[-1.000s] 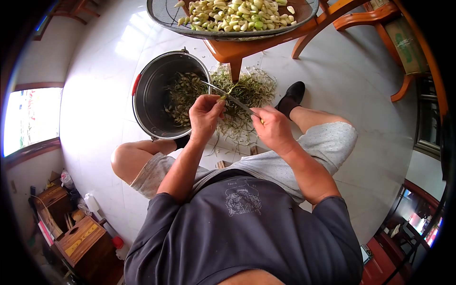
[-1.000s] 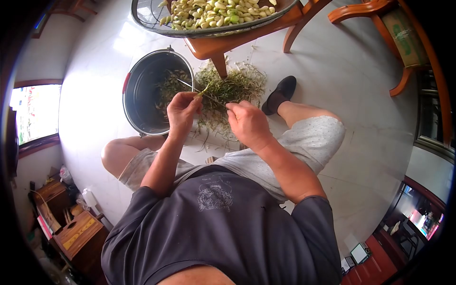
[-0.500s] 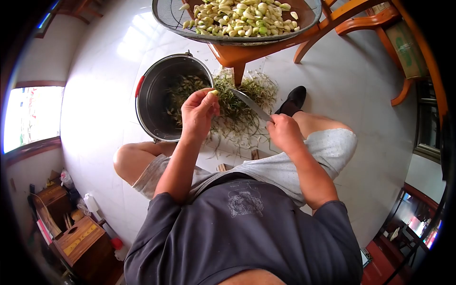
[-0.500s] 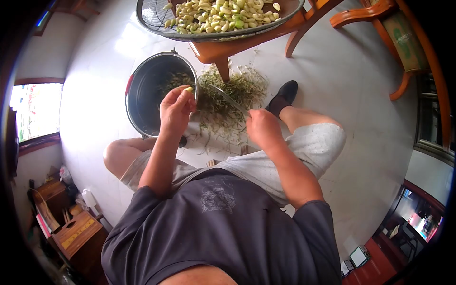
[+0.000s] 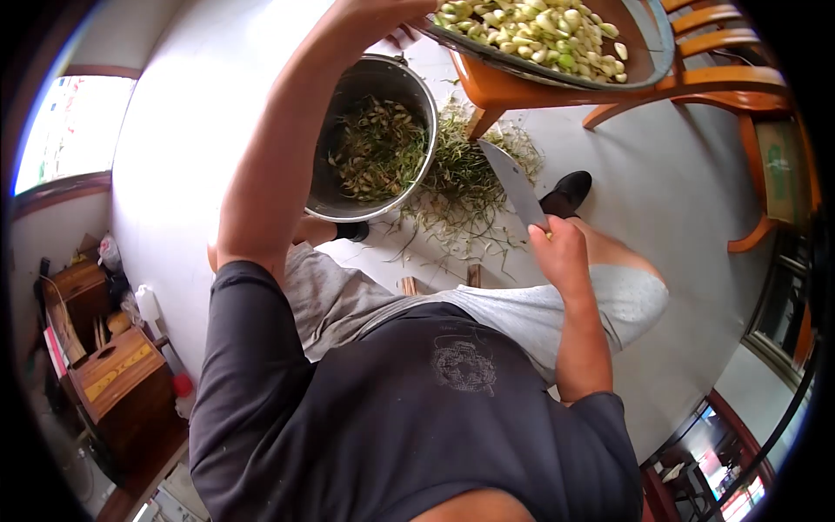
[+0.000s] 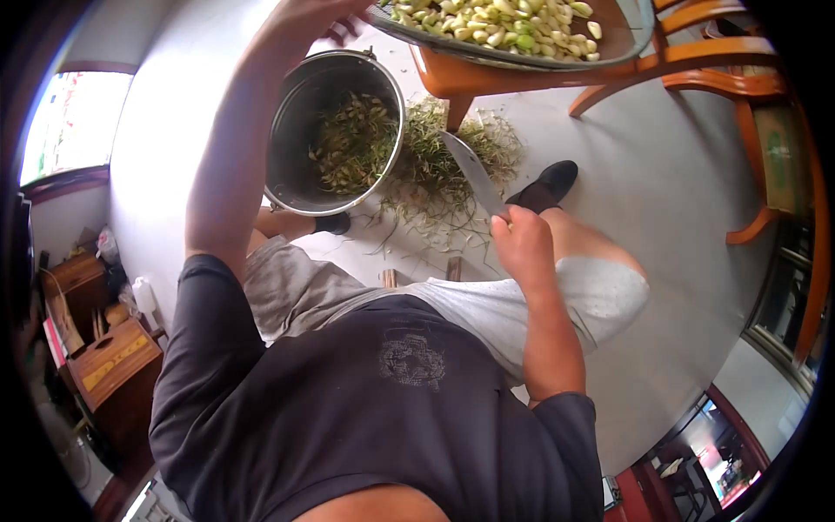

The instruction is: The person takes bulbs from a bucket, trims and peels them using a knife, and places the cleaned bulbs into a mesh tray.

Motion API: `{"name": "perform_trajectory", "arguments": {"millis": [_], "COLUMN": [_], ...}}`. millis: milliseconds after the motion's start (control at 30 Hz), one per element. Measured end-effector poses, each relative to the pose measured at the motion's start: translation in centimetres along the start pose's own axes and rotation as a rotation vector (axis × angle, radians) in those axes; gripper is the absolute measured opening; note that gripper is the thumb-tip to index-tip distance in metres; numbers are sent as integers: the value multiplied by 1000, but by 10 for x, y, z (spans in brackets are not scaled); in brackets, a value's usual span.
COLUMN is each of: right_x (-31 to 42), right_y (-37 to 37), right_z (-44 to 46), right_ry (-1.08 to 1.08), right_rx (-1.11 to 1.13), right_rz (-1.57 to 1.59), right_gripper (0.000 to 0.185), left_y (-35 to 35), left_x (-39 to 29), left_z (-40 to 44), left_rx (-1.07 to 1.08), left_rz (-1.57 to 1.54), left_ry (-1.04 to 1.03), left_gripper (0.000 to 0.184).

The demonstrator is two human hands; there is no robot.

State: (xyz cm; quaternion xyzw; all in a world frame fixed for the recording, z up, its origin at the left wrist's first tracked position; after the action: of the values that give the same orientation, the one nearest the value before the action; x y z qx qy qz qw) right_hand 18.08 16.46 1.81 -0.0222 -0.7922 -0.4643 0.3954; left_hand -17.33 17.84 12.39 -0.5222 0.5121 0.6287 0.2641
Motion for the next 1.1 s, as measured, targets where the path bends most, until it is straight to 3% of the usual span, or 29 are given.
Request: {"name": "perform_trajectory", "arguments": {"millis": [67, 133, 200, 233, 267, 300, 367, 400, 433, 633, 833, 933, 1033, 1100], "right_x": [3, 0, 1, 0, 2, 7, 13, 17, 18, 24, 22, 20, 24, 27], "right_y": [0, -6, -14, -19, -22, -25, -26, -28, -30, -38, -37, -35, -30, -27], "right_z": [2, 4, 7, 10, 14, 15, 19, 20, 23, 31, 29, 26, 21, 17], "right_ry": [13, -9, -37, -26, -39, -54, -77, -85, -92, -102, -75, -26, 24, 56], "right_rx": [26, 52, 94, 118, 148, 180, 220, 232, 240, 278, 258, 228, 174, 143], "right_rz": [54, 35, 33, 22, 15, 11, -12, -24, -38, -10, -15, -24, 10, 31], "right_gripper": [19, 18, 18, 18, 18, 18, 19, 19, 20, 20, 18, 17, 16, 16], "left_y": [28, 39, 39, 26, 15, 16, 17, 15, 5, -16, -20, -10, 5, 15], "left_x": [81, 163, 277, 330, 389, 446, 451, 399, 375, 408, 404, 387, 346, 321], "left_z": [-15, -43, -65, -68, -82, -101, -116, -126, -126, -123, -122, -123, -118, -111], "left_rx": [8, -133, 33, 525, 1019, 878, 462, 200, 320, 384, 555, 501, 521, 456], "left_rz": [-62, 30, 102, 838, 1549, 1235, 960, 999, 1041, 1405, 1491, 1468, 1231, 1108], "left_ry": [157, 486, 672, 513, 248, 453, 667, 697, 708, 514, 421, 381, 543, 496], "left_gripper": [26, 21, 18, 17, 28, 22, 19, 20, 21, 22, 22, 21, 21, 19]}}
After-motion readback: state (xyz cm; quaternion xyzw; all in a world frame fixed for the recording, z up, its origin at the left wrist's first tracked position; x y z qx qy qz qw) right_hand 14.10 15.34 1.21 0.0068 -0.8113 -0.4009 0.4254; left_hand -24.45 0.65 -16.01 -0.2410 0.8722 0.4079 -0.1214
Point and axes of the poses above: each hand's wrist, its own z-axis towards the middle knuckle, its own y-axis out of the back of the hand, x = y × z, the point moved 6 cm from there along z, towards the middle knuckle
